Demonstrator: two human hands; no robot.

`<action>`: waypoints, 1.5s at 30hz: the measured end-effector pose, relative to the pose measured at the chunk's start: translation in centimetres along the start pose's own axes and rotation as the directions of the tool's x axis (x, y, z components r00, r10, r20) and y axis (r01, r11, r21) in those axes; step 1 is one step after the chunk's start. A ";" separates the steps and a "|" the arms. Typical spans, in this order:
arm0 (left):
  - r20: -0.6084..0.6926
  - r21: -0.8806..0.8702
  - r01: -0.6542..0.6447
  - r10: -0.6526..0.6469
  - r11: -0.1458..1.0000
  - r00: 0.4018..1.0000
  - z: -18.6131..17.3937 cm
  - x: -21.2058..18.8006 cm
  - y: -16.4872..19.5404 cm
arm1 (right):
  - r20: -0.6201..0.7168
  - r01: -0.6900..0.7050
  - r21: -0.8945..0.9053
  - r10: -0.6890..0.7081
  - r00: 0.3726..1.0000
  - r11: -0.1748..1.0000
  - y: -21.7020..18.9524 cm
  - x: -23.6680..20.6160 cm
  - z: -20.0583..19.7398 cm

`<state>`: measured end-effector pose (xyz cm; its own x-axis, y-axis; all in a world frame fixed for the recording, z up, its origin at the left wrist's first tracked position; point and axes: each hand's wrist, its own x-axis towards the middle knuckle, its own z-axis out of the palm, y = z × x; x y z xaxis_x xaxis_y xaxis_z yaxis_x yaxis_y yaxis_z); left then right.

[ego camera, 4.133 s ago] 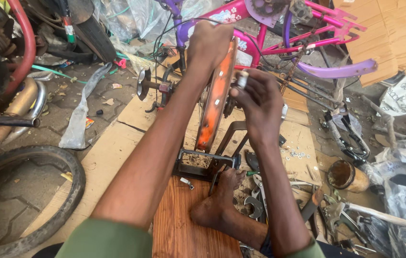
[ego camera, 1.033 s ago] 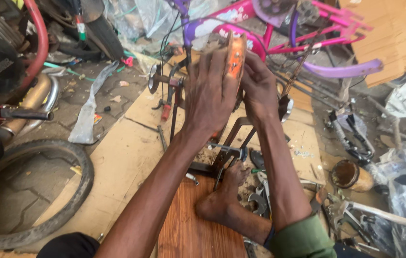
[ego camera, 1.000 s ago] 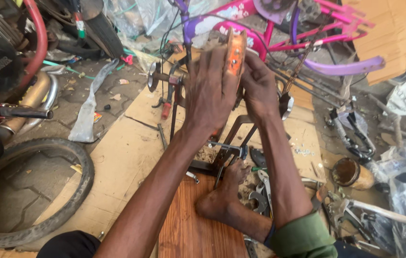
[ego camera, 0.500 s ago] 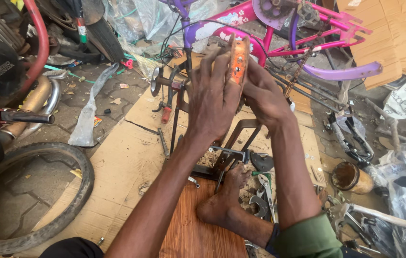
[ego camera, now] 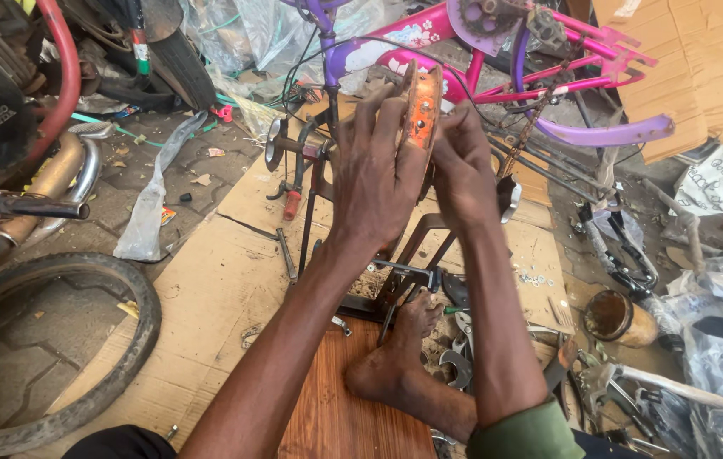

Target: The person sits on the ground in front of a bicycle wheel held in a repair stand. They spin the wheel, tighten and loosen axle and spoke hardware by hand and with wrenches, and adjust the wheel's position in the stand while checking its alignment.

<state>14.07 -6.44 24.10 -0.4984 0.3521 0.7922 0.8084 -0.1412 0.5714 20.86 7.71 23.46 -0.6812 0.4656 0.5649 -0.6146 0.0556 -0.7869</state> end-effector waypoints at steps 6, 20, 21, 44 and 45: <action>-0.007 0.007 0.012 -0.012 1.000 1.000 0.5 0.5 -0.3 | 0.098 0.303 -0.461 -0.292 0.951 0.834 2.1 1.2 -0.5; 0.057 0.011 0.130 -0.131 0.991 0.990 1.6 1.8 -1.0 | 0.056 -0.044 -0.268 0.062 0.997 0.962 -1.2 1.6 0.2; 0.071 0.007 0.134 -0.135 0.991 0.988 1.6 1.9 -1.0 | 0.055 0.078 -0.406 -0.061 0.997 0.911 -0.6 1.8 0.8; 0.321 -0.217 0.331 -0.253 0.918 0.913 2.2 3.3 -1.7 | -0.025 0.093 -0.944 -0.349 0.937 0.318 -1.6 -1.8 -2.6; 0.302 -0.249 0.317 -0.238 0.915 0.923 2.0 3.2 -1.6 | 0.027 0.143 -0.957 -0.411 0.911 0.253 -2.0 -2.2 -3.2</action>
<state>11.84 -3.22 25.25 -0.5579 0.6379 0.5309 0.5039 -0.2479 0.8274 24.82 9.45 23.00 -0.3790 0.3772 0.8450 0.1276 0.9257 -0.3560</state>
